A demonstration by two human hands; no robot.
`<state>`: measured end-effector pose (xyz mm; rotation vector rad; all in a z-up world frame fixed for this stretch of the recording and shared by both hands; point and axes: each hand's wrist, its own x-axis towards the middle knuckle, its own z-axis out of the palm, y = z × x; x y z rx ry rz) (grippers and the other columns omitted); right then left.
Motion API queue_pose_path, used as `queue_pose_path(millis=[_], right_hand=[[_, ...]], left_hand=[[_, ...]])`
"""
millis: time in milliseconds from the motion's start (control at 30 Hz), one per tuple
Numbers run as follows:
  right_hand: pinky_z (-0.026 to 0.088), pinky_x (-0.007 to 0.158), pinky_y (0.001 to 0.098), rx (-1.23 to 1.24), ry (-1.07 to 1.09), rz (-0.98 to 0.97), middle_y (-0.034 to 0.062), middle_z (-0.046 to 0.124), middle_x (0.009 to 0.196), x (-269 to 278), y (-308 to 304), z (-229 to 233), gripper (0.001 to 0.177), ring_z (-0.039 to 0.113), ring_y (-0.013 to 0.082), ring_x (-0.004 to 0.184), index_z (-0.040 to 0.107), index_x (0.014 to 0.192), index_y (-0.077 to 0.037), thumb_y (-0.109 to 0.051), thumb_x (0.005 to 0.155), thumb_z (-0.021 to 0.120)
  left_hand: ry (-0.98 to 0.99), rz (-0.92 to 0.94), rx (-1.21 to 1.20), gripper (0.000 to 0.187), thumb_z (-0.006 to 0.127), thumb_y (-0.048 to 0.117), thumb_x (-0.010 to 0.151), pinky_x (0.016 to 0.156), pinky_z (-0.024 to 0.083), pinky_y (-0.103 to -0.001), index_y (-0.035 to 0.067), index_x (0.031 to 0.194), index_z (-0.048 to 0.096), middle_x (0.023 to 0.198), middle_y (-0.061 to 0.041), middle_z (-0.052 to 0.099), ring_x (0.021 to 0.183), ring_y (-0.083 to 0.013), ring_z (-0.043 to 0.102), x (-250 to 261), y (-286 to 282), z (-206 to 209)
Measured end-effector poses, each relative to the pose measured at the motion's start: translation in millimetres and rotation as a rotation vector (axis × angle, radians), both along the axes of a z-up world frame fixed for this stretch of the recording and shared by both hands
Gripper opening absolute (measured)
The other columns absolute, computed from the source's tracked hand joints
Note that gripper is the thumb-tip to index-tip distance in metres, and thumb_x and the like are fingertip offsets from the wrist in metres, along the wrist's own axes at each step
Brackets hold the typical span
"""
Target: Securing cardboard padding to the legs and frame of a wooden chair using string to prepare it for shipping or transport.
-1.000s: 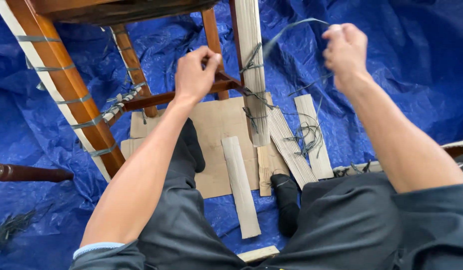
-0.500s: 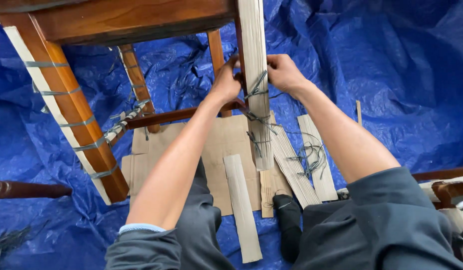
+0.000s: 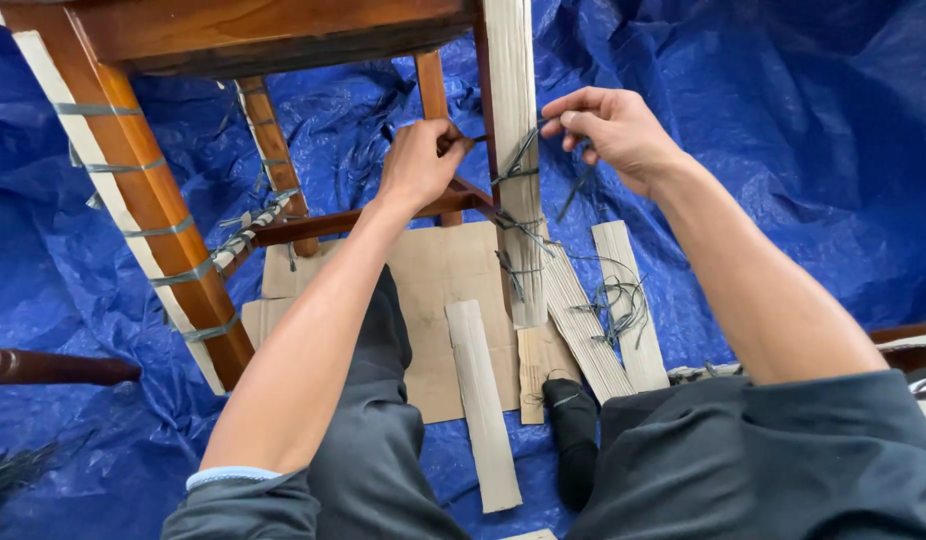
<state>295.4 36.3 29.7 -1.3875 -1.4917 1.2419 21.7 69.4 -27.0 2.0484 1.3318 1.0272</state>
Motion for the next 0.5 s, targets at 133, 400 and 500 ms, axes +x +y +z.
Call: queue_pose_path(millis=[133,400,500], right_hand=[[0.053,0.07,0.023,-0.004,0.095,0.05,0.0034,0.076,0.111,1.8,-14.4,17.4,0.034,0.069,0.0064,0.088,0.069,0.124,-0.003,0.001,0.094,0.052],[0.055,0.075,0.0257,0.301,-0.133,0.089,0.011,0.077,0.106,-22.5,-13.0,17.7,0.014,0.072,0.0128,0.091,0.073,0.114,-0.001,-0.005,0.103,0.064],[0.056,0.075,0.0297,0.606,-0.346,0.055,0.0151,0.075,0.101,-40.7,-18.4,25.3,0.01,0.071,0.0195,0.086,0.075,0.107,0.0,-0.005,0.101,0.069]], left_hand=[[-0.053,0.077,0.006,0.023,0.074,0.027,0.09,0.067,0.053,-0.039,0.004,0.087,0.073,0.08,-0.011,0.075,0.074,-0.0268,0.074,-5.7,-20.5,25.7],[-0.101,0.177,0.245,0.026,0.077,0.031,0.092,0.062,0.051,-0.04,0.007,0.084,0.07,0.078,-0.007,0.071,0.07,-0.0261,0.07,-4.8,-43.9,43.5],[-0.107,0.158,0.259,0.028,0.077,0.034,0.091,0.061,0.052,-0.04,0.008,0.084,0.071,0.078,-0.007,0.071,0.069,-0.0256,0.07,1.8,-48.9,48.8]])
